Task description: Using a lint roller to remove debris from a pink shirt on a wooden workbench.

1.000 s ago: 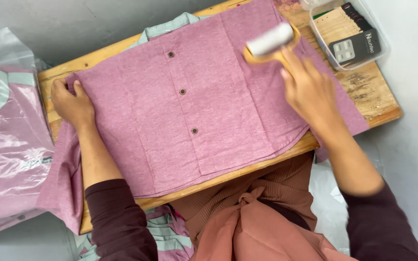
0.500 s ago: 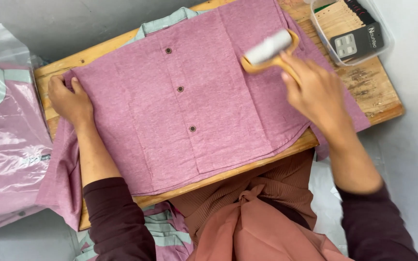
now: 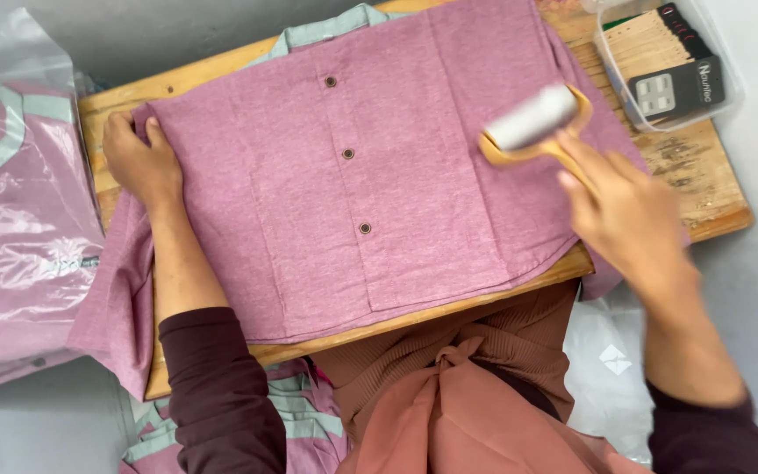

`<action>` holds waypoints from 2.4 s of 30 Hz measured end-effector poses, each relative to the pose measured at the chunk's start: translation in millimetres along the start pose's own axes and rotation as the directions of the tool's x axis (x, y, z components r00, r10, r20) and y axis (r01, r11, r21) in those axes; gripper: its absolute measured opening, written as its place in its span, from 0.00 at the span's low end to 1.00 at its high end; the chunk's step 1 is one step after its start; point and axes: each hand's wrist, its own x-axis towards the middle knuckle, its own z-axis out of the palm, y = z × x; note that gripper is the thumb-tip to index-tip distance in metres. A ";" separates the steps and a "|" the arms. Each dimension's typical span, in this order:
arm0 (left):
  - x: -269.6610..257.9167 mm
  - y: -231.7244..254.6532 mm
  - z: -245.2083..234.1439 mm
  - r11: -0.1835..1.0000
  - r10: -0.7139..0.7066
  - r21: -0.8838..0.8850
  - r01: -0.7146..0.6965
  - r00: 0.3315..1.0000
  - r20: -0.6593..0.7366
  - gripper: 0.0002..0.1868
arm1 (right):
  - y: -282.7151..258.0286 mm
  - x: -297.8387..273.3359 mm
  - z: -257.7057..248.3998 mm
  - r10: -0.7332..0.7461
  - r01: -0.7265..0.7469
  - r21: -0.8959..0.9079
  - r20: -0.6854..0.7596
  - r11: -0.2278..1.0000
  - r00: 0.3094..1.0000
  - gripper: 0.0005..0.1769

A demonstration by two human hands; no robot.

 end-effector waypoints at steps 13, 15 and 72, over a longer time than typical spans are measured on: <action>0.0 -1.9 3.0 1.000 -0.017 -0.003 0.017 0.999 -0.050 0.11 | -94.9 103.3 24.0 -0.115 0.078 0.295 0.108 0.952 0.988 0.24; -0.4 -0.1 1.3 0.999 -0.038 -0.015 0.038 0.998 -0.041 0.10 | -106.4 143.1 52.5 -0.083 0.073 0.313 0.019 0.947 0.996 0.21; 1.7 6.7 -6.8 0.991 -0.103 -0.087 0.100 0.994 -0.039 0.11 | -130.8 219.5 94.0 -0.088 0.113 0.246 -0.110 0.963 0.990 0.12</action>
